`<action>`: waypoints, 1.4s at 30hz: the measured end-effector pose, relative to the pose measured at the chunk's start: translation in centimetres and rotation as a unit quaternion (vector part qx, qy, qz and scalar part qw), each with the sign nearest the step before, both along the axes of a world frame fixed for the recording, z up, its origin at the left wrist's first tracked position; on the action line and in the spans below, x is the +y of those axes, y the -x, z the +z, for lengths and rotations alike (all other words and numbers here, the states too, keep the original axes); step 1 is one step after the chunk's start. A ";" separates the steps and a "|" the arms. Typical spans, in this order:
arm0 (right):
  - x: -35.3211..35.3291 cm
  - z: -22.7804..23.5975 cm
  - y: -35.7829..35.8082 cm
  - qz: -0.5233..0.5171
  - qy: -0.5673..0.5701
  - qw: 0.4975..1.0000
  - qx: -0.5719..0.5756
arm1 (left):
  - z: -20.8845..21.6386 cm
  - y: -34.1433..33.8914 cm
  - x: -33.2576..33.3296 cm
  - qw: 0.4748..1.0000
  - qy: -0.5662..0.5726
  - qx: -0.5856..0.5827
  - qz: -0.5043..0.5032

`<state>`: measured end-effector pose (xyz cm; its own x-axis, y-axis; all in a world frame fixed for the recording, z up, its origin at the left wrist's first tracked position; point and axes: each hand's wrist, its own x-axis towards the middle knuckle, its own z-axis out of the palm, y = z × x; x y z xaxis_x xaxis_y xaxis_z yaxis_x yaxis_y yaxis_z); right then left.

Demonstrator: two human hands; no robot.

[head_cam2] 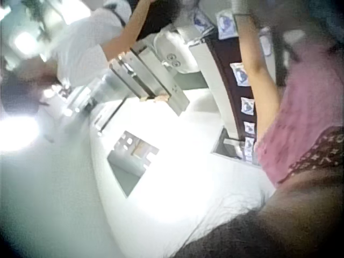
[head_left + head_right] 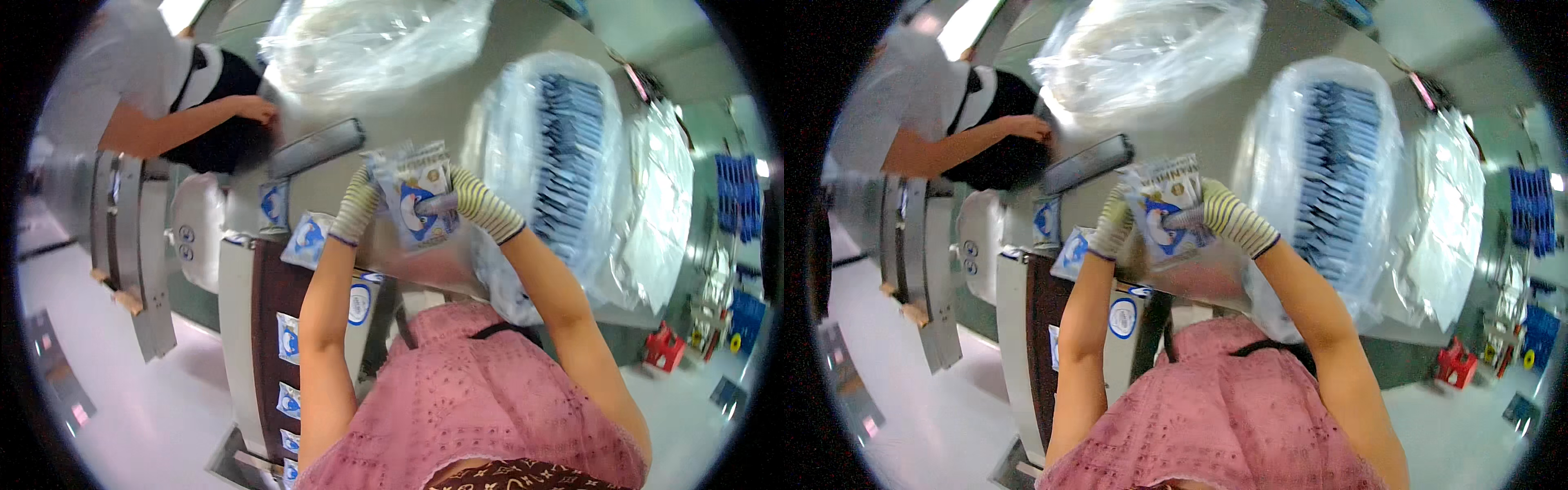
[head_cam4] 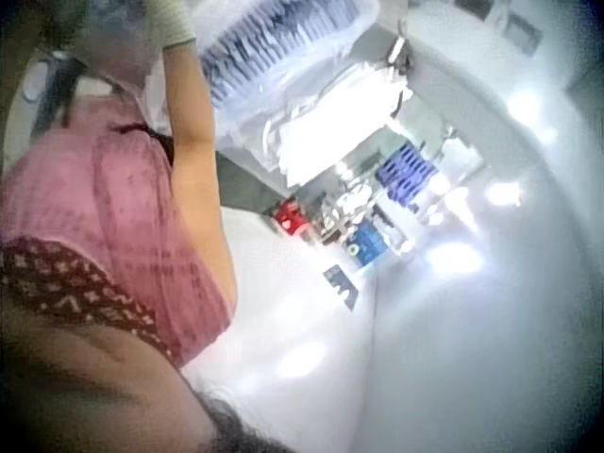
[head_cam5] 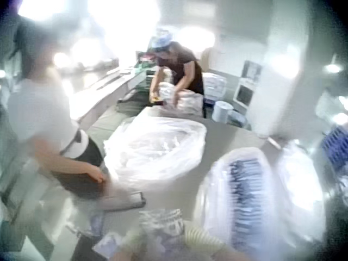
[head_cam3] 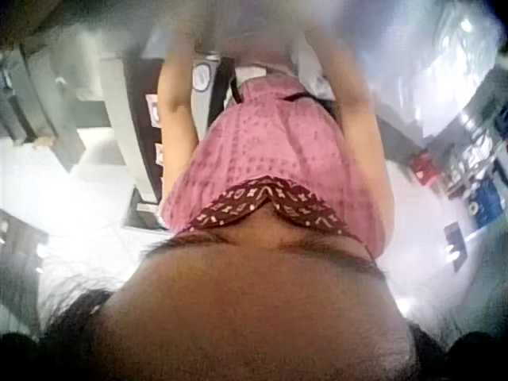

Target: The person sorts small blue and white pouches into a large plastic bag by hand on a stainless steel work surface.

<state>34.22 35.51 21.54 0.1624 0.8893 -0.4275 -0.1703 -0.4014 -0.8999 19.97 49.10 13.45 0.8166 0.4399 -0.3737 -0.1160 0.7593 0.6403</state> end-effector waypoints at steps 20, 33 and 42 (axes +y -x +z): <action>-16.3 1.7 -8.3 -0.306 -0.073 0.916 -0.249 | 6.4 -16.3 -19.0 0.919 -0.357 0.012 -0.168; -18.9 4.5 -11.5 0.123 0.239 0.747 -0.608 | -0.2 -10.3 -5.3 0.521 -0.672 0.481 -0.215; -15.7 5.0 -12.2 0.392 0.147 0.746 -0.518 | -4.4 -10.6 -2.9 0.797 -0.448 0.353 -0.198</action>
<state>46.46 19.84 26.53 0.0200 0.7772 -0.6289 0.9460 -0.2182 -0.2396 30.59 46.25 9.07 0.6831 0.5488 -0.4819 0.6483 -0.1518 0.7461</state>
